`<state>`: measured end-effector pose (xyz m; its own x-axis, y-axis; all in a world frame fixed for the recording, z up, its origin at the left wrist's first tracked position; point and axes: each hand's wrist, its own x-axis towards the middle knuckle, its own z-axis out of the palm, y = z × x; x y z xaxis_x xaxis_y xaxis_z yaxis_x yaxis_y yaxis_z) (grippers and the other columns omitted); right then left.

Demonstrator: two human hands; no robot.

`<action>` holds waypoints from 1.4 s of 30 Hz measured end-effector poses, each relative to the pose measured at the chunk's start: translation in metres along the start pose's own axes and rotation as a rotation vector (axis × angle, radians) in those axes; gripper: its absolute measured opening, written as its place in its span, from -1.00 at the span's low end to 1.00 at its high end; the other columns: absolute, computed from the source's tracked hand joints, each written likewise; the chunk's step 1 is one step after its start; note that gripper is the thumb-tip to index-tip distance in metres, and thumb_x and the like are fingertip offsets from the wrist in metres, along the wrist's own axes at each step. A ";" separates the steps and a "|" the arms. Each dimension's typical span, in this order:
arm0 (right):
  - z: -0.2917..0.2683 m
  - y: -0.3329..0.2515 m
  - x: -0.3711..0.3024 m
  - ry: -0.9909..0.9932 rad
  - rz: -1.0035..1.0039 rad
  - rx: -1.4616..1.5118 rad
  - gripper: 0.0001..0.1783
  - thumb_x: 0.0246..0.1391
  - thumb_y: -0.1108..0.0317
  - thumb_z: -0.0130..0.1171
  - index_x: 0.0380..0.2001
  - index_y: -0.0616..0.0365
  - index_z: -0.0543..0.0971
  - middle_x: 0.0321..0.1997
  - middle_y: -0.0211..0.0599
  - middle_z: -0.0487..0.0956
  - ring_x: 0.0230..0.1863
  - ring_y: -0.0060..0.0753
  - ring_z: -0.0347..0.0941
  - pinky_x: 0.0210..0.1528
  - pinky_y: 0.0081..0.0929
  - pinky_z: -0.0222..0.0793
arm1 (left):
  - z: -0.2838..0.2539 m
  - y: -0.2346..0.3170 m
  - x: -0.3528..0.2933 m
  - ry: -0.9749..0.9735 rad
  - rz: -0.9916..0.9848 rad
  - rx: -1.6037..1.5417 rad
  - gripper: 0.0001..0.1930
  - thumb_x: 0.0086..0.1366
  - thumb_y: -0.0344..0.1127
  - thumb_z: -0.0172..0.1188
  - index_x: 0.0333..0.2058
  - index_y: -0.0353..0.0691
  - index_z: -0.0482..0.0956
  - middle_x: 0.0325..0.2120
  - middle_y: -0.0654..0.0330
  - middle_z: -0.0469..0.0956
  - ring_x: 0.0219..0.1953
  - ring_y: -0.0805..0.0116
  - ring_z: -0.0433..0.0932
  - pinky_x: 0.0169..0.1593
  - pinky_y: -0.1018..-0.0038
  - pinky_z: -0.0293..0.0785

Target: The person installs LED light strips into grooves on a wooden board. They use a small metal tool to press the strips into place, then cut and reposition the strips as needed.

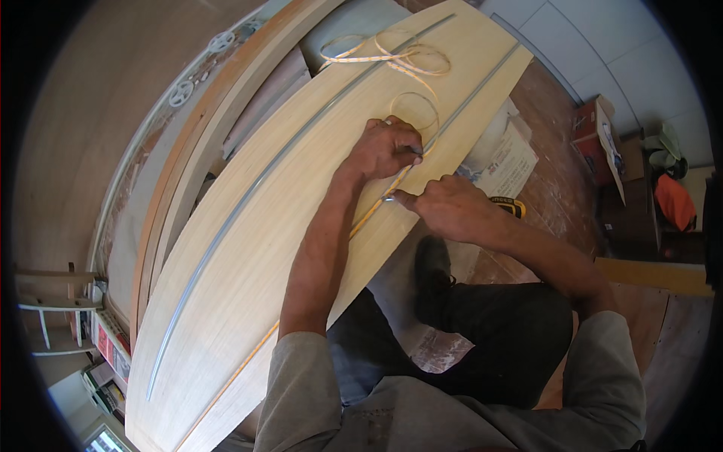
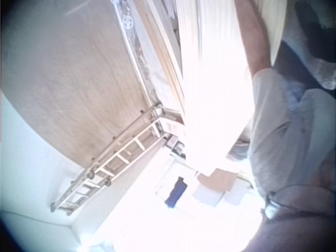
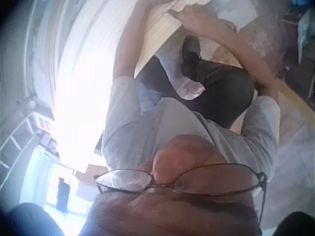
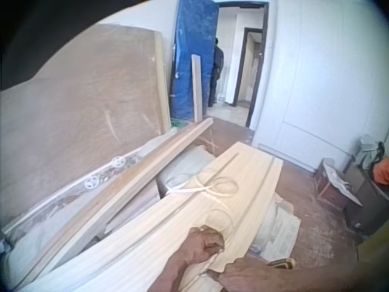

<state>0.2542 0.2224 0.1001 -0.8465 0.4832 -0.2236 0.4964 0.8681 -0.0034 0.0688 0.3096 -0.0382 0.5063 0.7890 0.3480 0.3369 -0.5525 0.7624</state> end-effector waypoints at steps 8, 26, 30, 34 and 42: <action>0.013 -0.005 0.002 0.065 0.025 0.030 -0.70 0.18 0.38 0.19 -0.09 0.28 0.71 -0.47 -0.13 0.67 -0.34 -0.11 0.73 -0.30 -0.15 0.63 | 0.001 0.010 0.002 0.036 0.035 0.058 -0.87 0.16 -0.28 0.48 -0.33 -0.05 0.71 -0.31 0.34 0.72 -0.05 0.21 0.63 0.13 0.12 0.35; 0.006 0.009 -0.012 0.010 0.107 0.022 -0.55 0.21 0.39 0.13 0.14 0.25 0.65 -0.44 -0.08 0.72 -0.33 -0.07 0.75 -0.32 -0.13 0.64 | 0.003 -0.001 0.003 0.055 0.063 0.011 -0.85 0.13 -0.25 0.51 -0.33 0.02 0.73 -0.30 0.42 0.73 -0.03 0.23 0.62 0.07 0.12 0.34; 0.012 0.007 -0.007 0.032 0.096 0.038 -0.53 0.21 0.38 0.14 0.18 0.18 0.65 -0.47 -0.10 0.69 -0.37 -0.08 0.73 -0.33 -0.10 0.62 | 0.003 -0.003 0.001 0.059 0.074 -0.013 -0.85 0.13 -0.25 0.51 -0.32 0.00 0.73 -0.30 0.41 0.73 -0.02 0.23 0.62 0.07 0.12 0.34; 0.020 0.011 -0.007 0.056 0.092 0.027 -0.44 0.19 0.40 0.15 0.28 0.07 0.61 -0.48 -0.10 0.68 -0.42 -0.06 0.71 -0.33 -0.08 0.60 | 0.003 0.002 0.003 0.063 0.050 -0.022 -0.86 0.14 -0.26 0.51 -0.32 0.00 0.74 -0.30 0.40 0.73 0.00 0.23 0.62 0.11 0.12 0.31; 0.022 0.006 0.001 0.094 0.076 0.075 -0.78 0.21 0.37 0.15 -0.27 0.24 0.74 -0.38 -0.06 0.72 -0.29 -0.05 0.74 -0.30 -0.11 0.63 | 0.003 0.009 0.001 0.066 0.007 0.027 -0.85 0.12 -0.26 0.50 -0.32 0.00 0.75 -0.29 0.38 0.72 0.01 0.25 0.61 0.12 0.14 0.25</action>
<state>0.2605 0.2255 0.0788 -0.8186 0.5585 -0.1337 0.5695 0.8196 -0.0632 0.0749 0.3046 -0.0329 0.4555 0.8008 0.3889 0.3552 -0.5640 0.7455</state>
